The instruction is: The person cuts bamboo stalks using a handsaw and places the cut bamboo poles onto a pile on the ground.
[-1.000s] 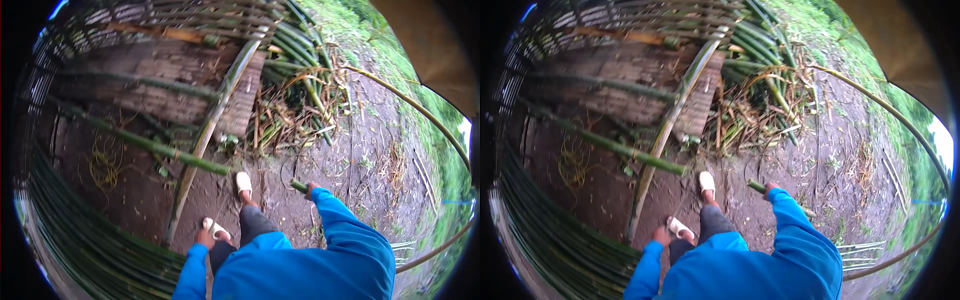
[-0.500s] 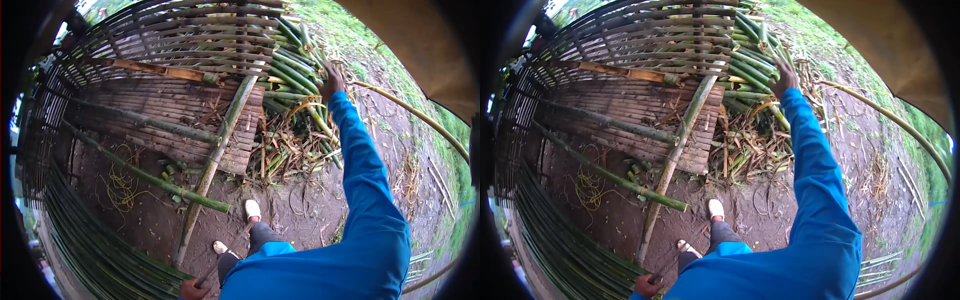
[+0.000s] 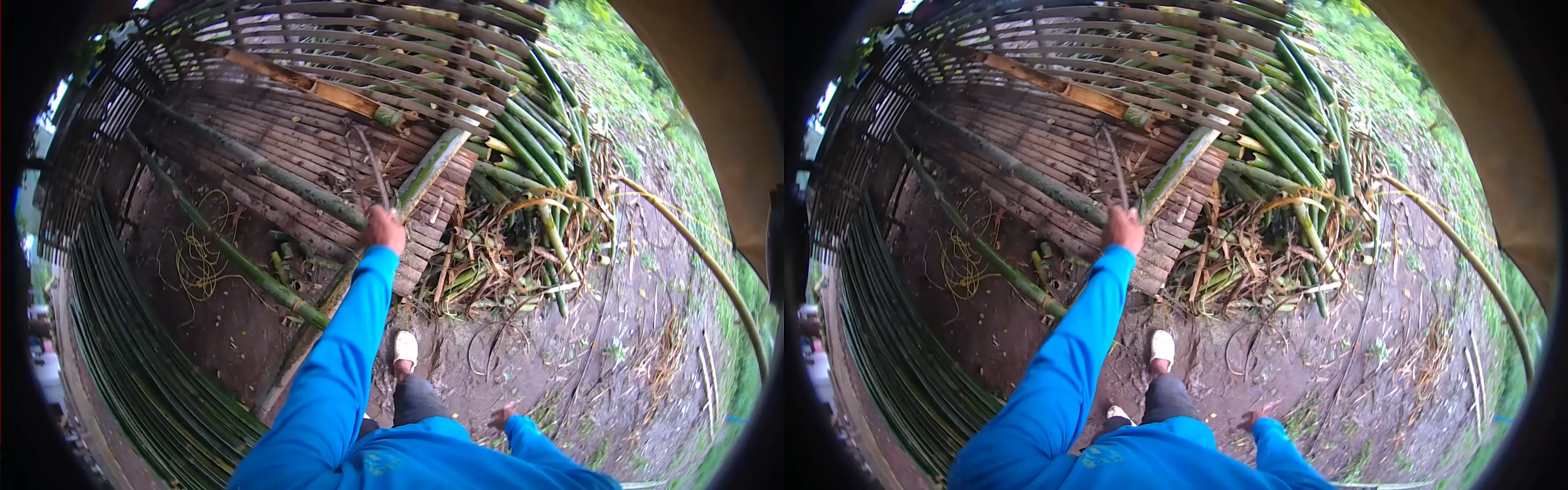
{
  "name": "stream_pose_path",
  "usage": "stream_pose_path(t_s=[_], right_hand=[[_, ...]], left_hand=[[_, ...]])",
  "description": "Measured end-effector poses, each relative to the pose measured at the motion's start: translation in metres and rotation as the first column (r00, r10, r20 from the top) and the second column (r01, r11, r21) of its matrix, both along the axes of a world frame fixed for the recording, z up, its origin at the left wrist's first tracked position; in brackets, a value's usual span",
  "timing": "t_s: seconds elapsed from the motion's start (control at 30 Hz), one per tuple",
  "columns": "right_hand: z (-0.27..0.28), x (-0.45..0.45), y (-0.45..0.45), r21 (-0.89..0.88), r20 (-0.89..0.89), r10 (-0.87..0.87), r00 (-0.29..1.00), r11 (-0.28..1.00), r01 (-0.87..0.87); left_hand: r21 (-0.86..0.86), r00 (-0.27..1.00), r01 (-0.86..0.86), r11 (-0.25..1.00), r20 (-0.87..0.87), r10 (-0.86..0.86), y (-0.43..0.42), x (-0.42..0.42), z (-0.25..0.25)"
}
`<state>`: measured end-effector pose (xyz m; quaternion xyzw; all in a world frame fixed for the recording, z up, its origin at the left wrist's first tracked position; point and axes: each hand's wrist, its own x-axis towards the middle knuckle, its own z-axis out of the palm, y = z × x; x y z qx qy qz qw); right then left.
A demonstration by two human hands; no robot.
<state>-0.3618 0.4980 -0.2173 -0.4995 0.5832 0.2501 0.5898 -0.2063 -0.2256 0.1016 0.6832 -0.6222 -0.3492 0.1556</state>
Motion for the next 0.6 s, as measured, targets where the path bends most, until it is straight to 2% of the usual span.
stream_pose_path(t_s=[0.03,0.07,0.1,0.13,0.17,0.23,0.27,0.3,0.37,0.4,0.43,0.5,0.53,0.6], right_hand=[[0.008,-0.005,0.025,0.064,-0.055,-0.029,0.998,0.997,0.033],[0.042,-0.012,0.017,0.104,-0.092,-0.132,0.987,0.985,0.141],[0.069,-0.021,-0.004,0.114,-0.142,-0.312,0.939,0.937,0.329],[0.088,-0.032,-0.016,0.089,-0.182,-0.559,0.809,0.81,0.58],[0.101,-0.039,-0.029,0.059,-0.201,-0.819,0.537,0.537,0.842],[0.114,-0.045,-0.054,-0.039,-0.176,-0.975,0.136,0.145,0.989],[0.168,-0.026,-0.114,-0.167,-0.178,-0.969,0.169,0.199,0.966],[0.168,-0.025,-0.126,-0.148,-0.148,-0.971,0.187,0.208,0.967],[0.156,-0.026,-0.159,-0.121,-0.061,-0.975,0.215,0.221,0.968],[0.151,-0.025,-0.178,-0.1,-0.054,-0.96,0.275,0.28,0.955],[0.147,-0.023,-0.197,-0.085,-0.046,-0.942,0.331,0.334,0.939],[0.148,-0.016,-0.236,-0.065,-0.032,-0.897,0.442,0.443,0.894],[0.158,-0.012,-0.266,-0.057,-0.052,-0.838,0.544,0.546,0.836],[0.131,-0.023,-0.293,-0.207,-0.025,-0.518,0.855,0.84,0.502]], left_hand=[[0.011,0.991,0.014,1.0,-0.132,-0.012,-0.014,-0.011,-0.024],[-0.051,0.995,0.096,0.994,0.029,-0.094,-0.029,-0.023,-0.065],[-0.097,0.984,0.176,0.98,0.024,-0.175,-0.037,-0.03,-0.085],[-0.065,0.962,0.266,0.962,0.078,-0.261,-0.043,-0.035,-0.092],[-0.04,0.931,0.338,0.94,0.162,-0.328,-0.044,-0.036,-0.095],[-0.204,0.846,0.515,0.833,0.277,-0.455,-0.026,-0.01,-0.059],[-0.301,0.895,0.445,0.844,0.185,-0.406,-0.017,0.01,-0.056],[-0.391,0.931,0.361,0.847,0.094,-0.353,-0.005,0.037,-0.05],[-0.434,0.985,0.173,0.884,0.096,-0.146,0.036,0.1,-0.027],[-0.439,0.996,0.081,0.895,0.076,-0.053,0.06,0.132,-0.025],[-0.349,0.999,-0.04,0.936,0.019,0.05,0.089,0.161,-0.031],[0.056,0.952,-0.285,0.957,-0.1,0.289,0.145,0.2,-0.057],[0.301,0.896,-0.383,0.873,-0.108,0.431,0.163,0.201,-0.076],[0.701,0.739,-0.51,0.498,0.061,0.671,0.2,0.204,-0.113]])
